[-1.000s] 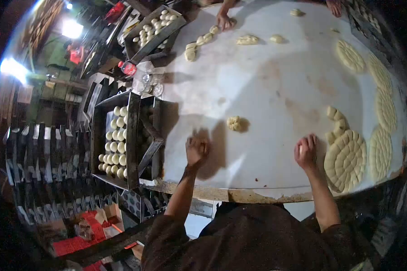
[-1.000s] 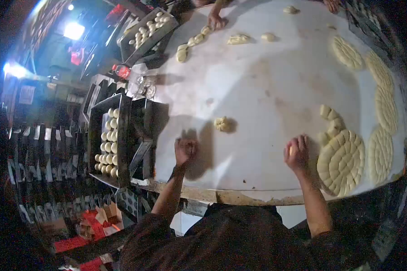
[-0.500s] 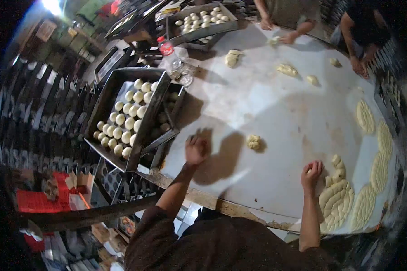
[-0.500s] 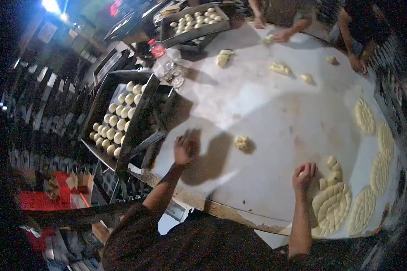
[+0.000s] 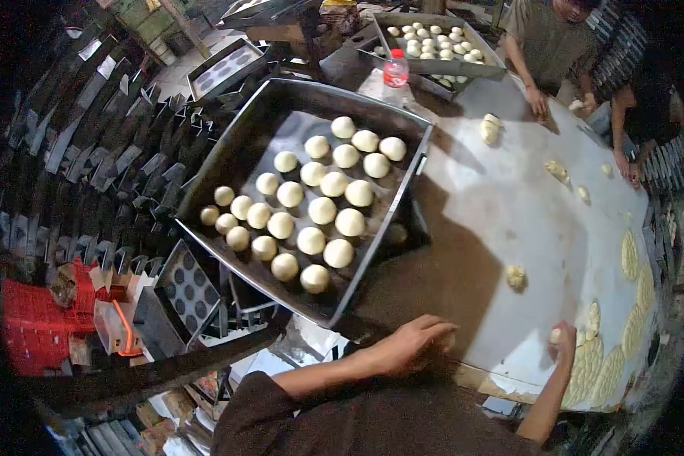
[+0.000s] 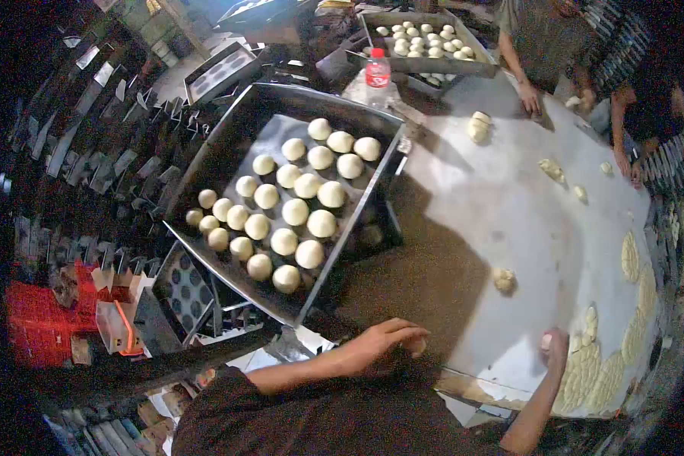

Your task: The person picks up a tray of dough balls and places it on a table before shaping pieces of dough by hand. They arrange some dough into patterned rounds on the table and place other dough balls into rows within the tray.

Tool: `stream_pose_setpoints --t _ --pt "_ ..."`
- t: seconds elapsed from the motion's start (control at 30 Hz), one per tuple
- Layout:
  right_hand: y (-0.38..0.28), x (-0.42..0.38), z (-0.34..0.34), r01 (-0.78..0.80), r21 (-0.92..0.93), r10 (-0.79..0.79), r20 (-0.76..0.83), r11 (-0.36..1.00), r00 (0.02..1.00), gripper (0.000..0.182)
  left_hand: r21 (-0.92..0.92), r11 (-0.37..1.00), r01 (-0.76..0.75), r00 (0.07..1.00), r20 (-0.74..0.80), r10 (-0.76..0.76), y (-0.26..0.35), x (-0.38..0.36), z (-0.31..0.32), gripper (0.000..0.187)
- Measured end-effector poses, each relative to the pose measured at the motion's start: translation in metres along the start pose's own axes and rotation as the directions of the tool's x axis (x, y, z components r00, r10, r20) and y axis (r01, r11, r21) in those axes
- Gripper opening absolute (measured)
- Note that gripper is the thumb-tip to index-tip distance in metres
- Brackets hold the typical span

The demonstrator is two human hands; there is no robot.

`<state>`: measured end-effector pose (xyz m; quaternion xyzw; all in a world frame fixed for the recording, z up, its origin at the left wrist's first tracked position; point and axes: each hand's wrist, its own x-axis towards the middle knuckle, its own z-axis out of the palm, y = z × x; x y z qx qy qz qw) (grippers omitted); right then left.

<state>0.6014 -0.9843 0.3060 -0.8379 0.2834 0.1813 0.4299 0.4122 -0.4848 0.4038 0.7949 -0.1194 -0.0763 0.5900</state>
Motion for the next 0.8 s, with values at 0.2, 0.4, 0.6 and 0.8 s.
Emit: stream_pose_setpoints --t 0.2,0.4,0.6,0.8 --pt "-0.252 -0.119 0.173 0.776 -0.085 -0.705 0.364 0.625 0.608 0.03 0.445 0.894 0.05 0.872 -0.455 0.178 0.03 0.024 -0.274 0.05" --pt "-0.467 -0.246 0.401 0.916 0.255 -0.93 0.119 -0.311 -0.349 0.032 0.61 0.653 0.45 0.827 -0.56 -0.048 -0.138 0.066 -0.402 0.041" --pt "-0.466 -0.221 0.455 0.853 -0.001 -0.767 0.439 -0.522 -0.469 0.033 0.585 0.591 0.555 0.804 -0.56 -0.202 -0.118 0.068 -0.408 0.087" --pt "-0.275 -0.131 0.229 0.979 -0.126 -0.986 0.012 0.162 0.165 0.019 0.888 0.15 0.435 0.867 -0.367 -0.337 -0.015 0.122 -0.381 0.107"
